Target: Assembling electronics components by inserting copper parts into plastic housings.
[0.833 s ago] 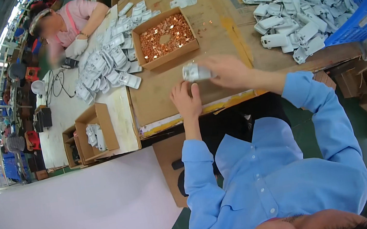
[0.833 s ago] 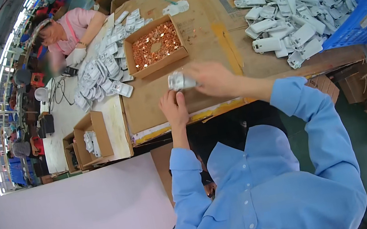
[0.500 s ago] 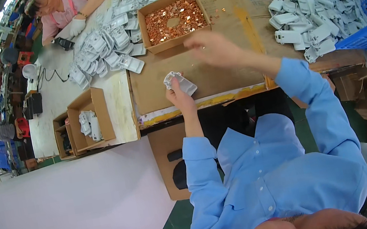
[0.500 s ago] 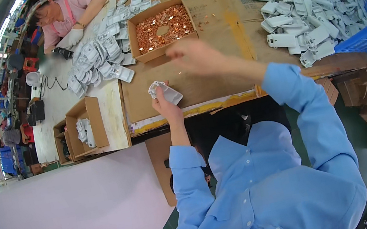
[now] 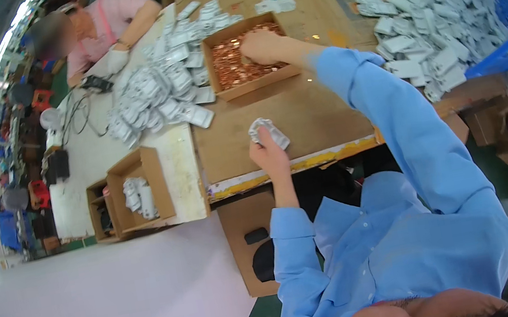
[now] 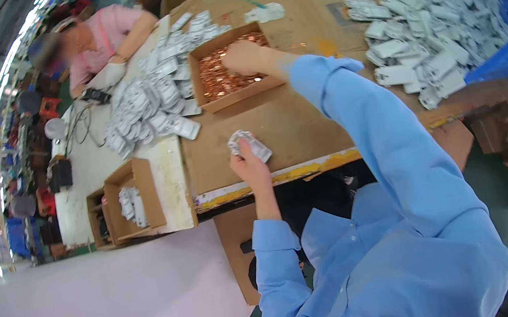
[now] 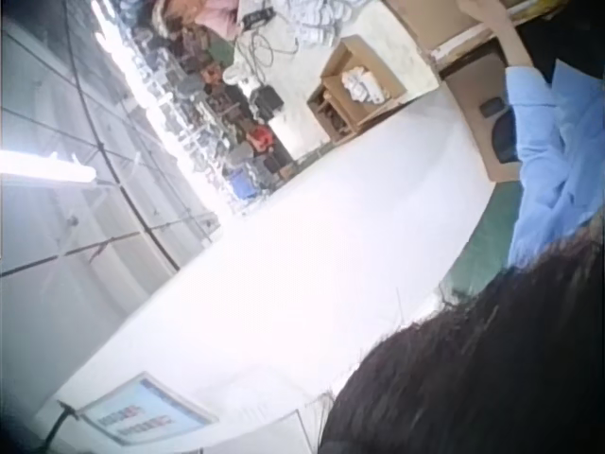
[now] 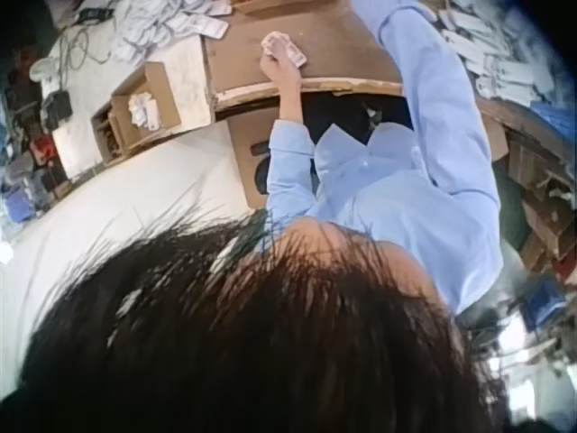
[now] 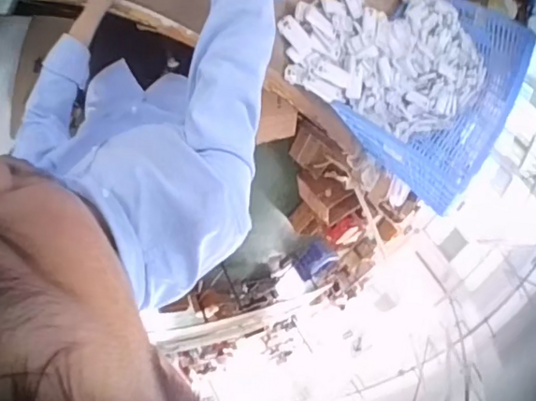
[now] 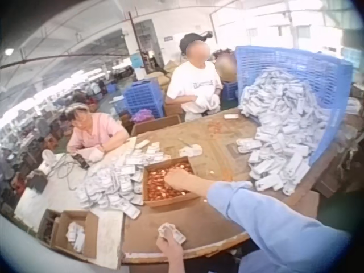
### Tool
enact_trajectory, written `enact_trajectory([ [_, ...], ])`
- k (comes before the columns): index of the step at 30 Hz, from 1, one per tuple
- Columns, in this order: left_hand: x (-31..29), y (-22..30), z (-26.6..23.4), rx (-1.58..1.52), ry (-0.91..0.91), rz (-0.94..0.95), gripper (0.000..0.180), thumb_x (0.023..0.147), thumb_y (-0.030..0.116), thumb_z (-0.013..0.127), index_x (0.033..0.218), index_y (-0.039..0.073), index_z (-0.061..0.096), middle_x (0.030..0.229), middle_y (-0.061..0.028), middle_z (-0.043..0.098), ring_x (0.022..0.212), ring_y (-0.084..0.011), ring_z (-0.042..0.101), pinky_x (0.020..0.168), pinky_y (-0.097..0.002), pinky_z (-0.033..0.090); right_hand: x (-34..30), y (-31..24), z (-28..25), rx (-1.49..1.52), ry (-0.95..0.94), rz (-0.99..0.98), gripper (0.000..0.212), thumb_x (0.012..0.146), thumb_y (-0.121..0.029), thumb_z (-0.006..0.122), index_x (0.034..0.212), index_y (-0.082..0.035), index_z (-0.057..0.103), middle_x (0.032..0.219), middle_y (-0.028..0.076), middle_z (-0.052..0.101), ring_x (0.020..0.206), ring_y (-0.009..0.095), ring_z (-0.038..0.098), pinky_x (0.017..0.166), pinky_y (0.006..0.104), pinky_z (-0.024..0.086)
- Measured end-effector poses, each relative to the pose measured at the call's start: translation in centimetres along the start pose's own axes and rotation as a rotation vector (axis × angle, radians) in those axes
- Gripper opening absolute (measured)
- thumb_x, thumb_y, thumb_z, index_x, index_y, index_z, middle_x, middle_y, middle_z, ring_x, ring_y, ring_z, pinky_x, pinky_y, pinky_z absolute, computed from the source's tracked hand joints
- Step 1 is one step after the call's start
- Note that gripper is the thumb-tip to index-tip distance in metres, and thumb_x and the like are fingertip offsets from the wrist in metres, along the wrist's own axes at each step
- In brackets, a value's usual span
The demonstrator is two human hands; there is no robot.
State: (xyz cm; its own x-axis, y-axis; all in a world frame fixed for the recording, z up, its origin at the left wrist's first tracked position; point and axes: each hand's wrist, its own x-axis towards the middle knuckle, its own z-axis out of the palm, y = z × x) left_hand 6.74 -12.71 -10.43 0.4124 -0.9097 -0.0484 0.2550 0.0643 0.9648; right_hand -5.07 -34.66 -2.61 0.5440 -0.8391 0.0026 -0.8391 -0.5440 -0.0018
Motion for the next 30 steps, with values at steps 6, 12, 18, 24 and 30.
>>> enact_trajectory([
  [6, -0.4, -0.7, 0.3, 0.087, -0.016, 0.029, 0.028, 0.096, 0.023, 0.056, 0.099, -0.003, 0.065, 0.089, -0.0045, 0.066, 0.079, -0.0084, 0.057, 0.070, -0.0248, 0.047, -0.4, -0.2, -0.1, -0.051, -0.027, -0.069, 0.010, 0.076, -0.006, 0.060, 0.075, -0.003, 0.070, 0.085, 0.018, 0.068, 0.090, 0.032, 0.066, 0.081, 0.0439, 0.051],
  [12, -0.3, -0.2, 0.4, 0.092, -0.026, 0.038, 0.029, 0.097, 0.024, 0.055, 0.097, -0.004, 0.065, 0.083, -0.0018, 0.064, 0.074, -0.0062, 0.055, 0.064, -0.0242, 0.046, 0.4, -0.4, 1.2, -0.089, -0.031, -0.086, 0.009, 0.073, -0.004, 0.062, 0.077, -0.002, 0.070, 0.087, 0.017, 0.069, 0.091, 0.032, 0.066, 0.082, 0.0431, 0.051],
  [18, 0.0, 0.0, 0.6, 0.096, -0.014, 0.065, 0.029, 0.096, 0.023, 0.055, 0.096, -0.004, 0.065, 0.083, -0.0035, 0.066, 0.073, -0.0063, 0.057, 0.064, -0.0240, 0.047, -1.3, 0.0, 0.0, 0.141, 0.067, -0.013, 0.018, 0.081, -0.005, 0.057, 0.095, 0.001, 0.064, 0.103, 0.018, 0.066, 0.102, 0.033, 0.062, 0.087, 0.0429, 0.050],
  [24, 0.1, -0.9, 0.4, 0.067, -0.035, 0.108, 0.028, 0.099, 0.027, 0.048, 0.100, 0.000, 0.055, 0.081, -0.0102, 0.065, 0.069, -0.0157, 0.062, 0.060, -0.0275, 0.050, -11.0, -1.8, -3.0, 0.650, 0.267, -0.110, 0.018, 0.090, -0.019, 0.054, 0.089, -0.003, 0.060, 0.089, 0.019, 0.064, 0.086, 0.036, 0.062, 0.076, 0.0457, 0.049],
  [30, -2.9, 1.5, 1.5, 0.122, -0.050, 0.031, 0.035, 0.098, 0.027, 0.049, 0.123, 0.007, 0.037, 0.096, -0.0132, 0.060, 0.080, -0.0229, 0.063, 0.054, -0.0367, 0.057, -23.2, -4.5, -2.8, 0.973, 0.417, -0.131, 0.011, 0.086, -0.014, 0.059, 0.090, -0.003, 0.060, 0.078, 0.016, 0.064, 0.072, 0.032, 0.063, 0.065, 0.0401, 0.050],
])
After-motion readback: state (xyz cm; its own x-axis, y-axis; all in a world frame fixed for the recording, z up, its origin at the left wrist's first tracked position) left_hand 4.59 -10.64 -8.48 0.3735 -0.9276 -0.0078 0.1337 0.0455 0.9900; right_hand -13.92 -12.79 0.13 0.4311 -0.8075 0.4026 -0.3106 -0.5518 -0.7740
